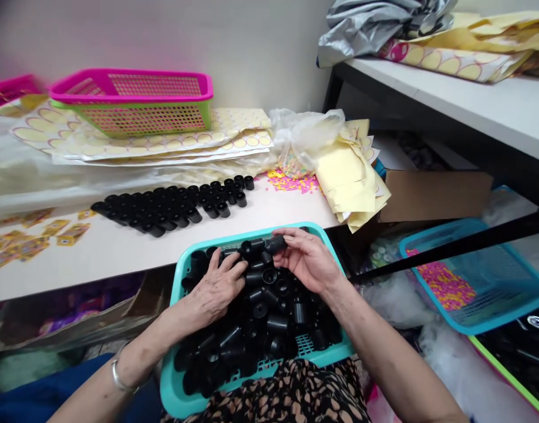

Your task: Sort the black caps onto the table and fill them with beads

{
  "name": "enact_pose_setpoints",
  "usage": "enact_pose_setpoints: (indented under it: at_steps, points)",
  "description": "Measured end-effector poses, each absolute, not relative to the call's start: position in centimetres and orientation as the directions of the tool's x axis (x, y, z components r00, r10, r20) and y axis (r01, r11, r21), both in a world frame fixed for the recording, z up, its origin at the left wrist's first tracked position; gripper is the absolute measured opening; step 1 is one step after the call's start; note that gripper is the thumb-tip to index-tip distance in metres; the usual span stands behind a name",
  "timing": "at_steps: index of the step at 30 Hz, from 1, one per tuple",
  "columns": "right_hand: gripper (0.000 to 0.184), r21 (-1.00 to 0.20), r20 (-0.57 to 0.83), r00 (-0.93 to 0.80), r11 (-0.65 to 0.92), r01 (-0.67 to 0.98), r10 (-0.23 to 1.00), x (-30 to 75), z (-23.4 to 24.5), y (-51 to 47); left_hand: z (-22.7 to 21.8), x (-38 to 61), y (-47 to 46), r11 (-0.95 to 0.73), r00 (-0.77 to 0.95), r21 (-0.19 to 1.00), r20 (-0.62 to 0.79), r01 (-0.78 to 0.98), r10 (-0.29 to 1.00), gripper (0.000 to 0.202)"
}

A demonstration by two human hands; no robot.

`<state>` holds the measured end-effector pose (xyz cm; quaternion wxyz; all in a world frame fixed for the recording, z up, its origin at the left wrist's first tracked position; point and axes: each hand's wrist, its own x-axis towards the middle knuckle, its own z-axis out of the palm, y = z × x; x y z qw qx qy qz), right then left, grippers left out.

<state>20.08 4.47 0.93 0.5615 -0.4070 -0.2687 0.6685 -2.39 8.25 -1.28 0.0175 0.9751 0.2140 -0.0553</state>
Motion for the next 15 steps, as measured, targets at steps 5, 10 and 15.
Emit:
enact_pose_setpoints:
  at_steps: [5,10,15]
  points:
    - [0.022,-0.765,-0.249,-0.084,-0.249,-0.593,0.965,19.8,0.8,3.3,-0.9,-2.4,8.5,-0.908,0.897,0.068,-0.201,0.414,0.394,0.021]
    - [0.026,-0.809,-0.255,-0.043,-0.238,-0.537,0.966,19.5,1.1,2.6,-1.1,-2.2,8.1,-0.889,0.873,0.03,-0.206,0.458,0.443,0.022]
    - [0.026,-0.87,-0.216,0.041,-0.173,-0.462,0.976,19.2,1.0,1.7,-1.7,-3.3,8.4,-0.886,0.895,0.126,-0.057,0.446,0.442,0.024]
